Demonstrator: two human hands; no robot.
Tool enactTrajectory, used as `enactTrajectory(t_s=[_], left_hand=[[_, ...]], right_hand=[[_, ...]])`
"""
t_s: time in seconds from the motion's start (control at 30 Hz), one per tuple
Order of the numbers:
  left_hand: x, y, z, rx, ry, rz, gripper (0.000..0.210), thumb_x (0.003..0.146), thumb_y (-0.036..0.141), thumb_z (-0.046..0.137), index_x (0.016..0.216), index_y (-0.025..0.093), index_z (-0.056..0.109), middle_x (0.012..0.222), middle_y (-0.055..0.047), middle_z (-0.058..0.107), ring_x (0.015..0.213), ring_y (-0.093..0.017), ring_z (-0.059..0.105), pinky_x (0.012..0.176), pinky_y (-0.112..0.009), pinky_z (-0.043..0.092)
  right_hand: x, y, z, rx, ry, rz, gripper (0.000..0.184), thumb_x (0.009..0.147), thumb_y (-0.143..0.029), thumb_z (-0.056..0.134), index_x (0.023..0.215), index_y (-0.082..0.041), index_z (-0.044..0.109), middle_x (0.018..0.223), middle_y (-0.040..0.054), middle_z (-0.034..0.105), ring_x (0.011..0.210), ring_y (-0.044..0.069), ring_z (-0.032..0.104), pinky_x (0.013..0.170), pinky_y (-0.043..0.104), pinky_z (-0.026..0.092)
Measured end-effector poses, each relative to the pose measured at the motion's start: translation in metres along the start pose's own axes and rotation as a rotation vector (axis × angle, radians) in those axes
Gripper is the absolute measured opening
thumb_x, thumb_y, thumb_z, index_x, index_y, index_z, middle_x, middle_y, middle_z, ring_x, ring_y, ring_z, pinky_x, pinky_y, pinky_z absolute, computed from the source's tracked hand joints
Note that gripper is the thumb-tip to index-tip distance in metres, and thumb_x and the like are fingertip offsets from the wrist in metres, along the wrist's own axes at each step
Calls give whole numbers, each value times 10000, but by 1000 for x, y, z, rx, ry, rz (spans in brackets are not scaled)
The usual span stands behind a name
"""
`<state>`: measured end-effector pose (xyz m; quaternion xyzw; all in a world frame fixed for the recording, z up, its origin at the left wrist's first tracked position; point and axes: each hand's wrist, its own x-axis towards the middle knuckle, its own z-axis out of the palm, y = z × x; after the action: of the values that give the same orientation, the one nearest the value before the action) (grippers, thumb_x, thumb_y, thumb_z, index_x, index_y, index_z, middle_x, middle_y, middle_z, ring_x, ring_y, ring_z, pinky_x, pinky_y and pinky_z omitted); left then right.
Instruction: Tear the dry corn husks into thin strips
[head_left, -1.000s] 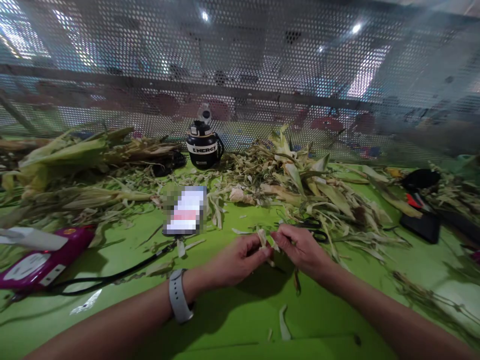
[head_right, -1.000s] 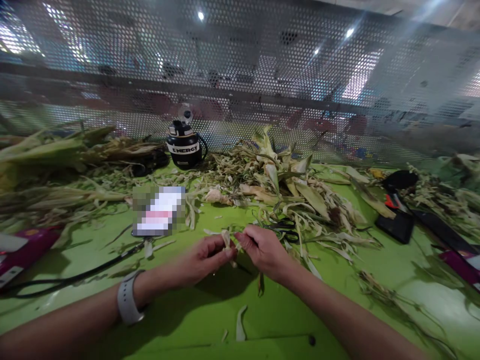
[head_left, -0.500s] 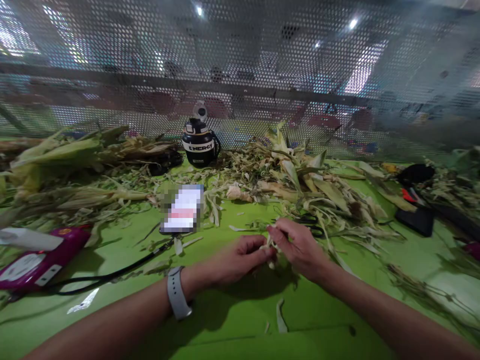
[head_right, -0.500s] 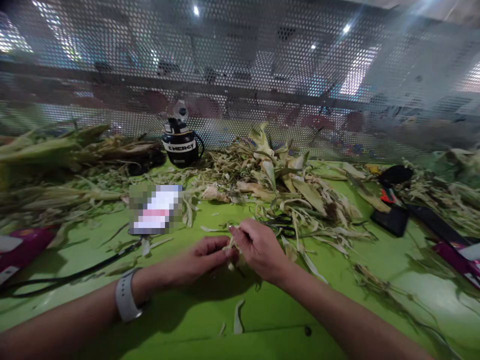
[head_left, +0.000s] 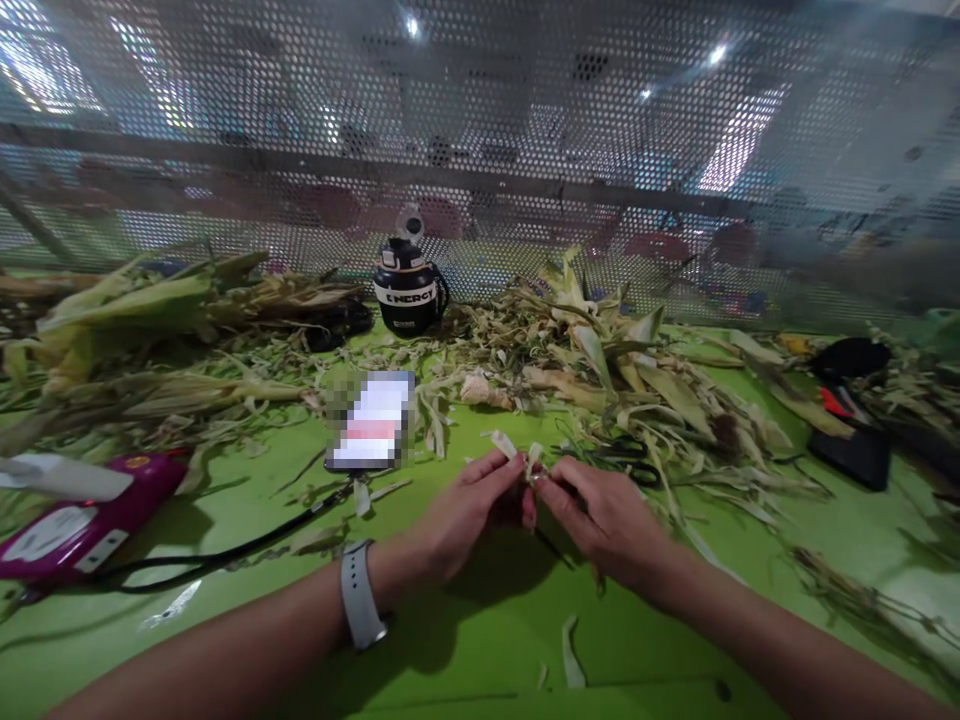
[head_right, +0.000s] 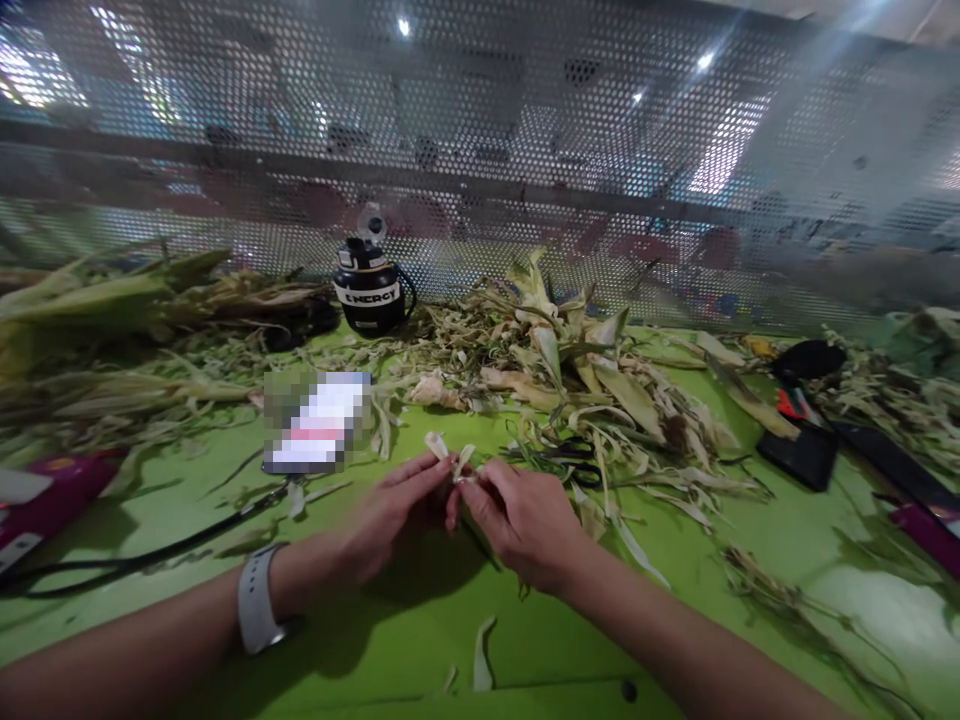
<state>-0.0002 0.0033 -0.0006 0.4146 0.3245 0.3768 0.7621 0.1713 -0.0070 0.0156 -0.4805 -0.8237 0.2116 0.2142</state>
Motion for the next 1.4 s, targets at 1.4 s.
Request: enactTrajectory(t_s=[1.4], left_hand=[[-5, -1, 3, 299, -154, -16, 438, 783, 607, 513, 702, 178, 471, 519, 71, 433, 462, -64, 375, 453, -205, 274]], right_hand=[[6, 11, 3, 579, -3, 100, 394, 888, -459, 432, 610, -180, 436, 567, -45, 381, 510, 88, 340, 474, 214, 281]])
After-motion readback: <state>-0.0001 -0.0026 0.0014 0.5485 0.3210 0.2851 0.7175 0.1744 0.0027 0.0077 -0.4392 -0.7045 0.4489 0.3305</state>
